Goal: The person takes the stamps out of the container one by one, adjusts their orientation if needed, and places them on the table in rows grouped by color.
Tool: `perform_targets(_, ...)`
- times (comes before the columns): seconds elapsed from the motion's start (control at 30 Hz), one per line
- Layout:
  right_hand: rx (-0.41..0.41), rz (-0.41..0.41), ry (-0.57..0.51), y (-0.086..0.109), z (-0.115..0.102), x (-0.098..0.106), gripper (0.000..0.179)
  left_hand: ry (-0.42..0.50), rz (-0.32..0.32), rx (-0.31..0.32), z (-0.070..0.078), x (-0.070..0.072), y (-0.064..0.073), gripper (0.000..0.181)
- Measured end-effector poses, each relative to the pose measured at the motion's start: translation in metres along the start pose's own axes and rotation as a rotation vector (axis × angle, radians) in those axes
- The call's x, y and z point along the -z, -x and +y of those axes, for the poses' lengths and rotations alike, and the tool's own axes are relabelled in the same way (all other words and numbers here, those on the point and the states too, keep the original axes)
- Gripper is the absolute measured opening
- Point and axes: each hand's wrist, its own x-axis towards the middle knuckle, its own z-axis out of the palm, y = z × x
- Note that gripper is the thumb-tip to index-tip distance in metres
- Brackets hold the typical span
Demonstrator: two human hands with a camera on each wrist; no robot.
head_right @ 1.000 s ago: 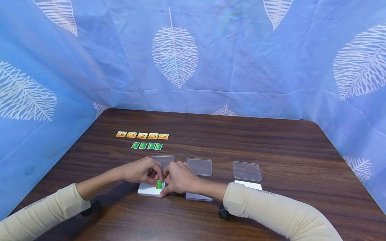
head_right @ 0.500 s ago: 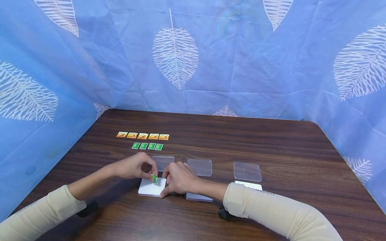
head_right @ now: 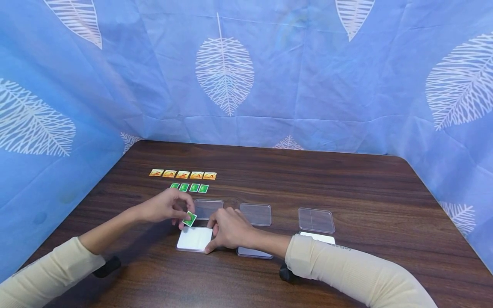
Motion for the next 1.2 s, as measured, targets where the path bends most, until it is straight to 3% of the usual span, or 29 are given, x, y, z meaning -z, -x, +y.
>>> perform_targets(0.27,-0.004,0.003,0.015,0.000,0.000,0.000,0.041,0.057,0.026,0.002,-0.006,0.007,0.003,0.013)
perform_targets(0.5,-0.003,0.004,0.012,-0.001,-0.001,-0.001,0.041,0.113,0.092,0.006,-0.015,0.018,0.010,0.017)
perform_targets(0.7,-0.007,0.009,0.023,-0.001,-0.001,-0.001,0.041,0.105,0.168,0.058,-0.021,0.026,0.014,0.016)
perform_targets(1.0,-0.001,0.014,0.023,-0.001,-0.001,-0.002,0.041,0.124,0.233,0.108,-0.034,0.042,0.023,0.014)
perform_targets(1.2,-0.006,0.012,0.027,-0.001,-0.001,-0.001,0.041,0.057,0.282,0.137,-0.043,0.056,0.028,0.018)
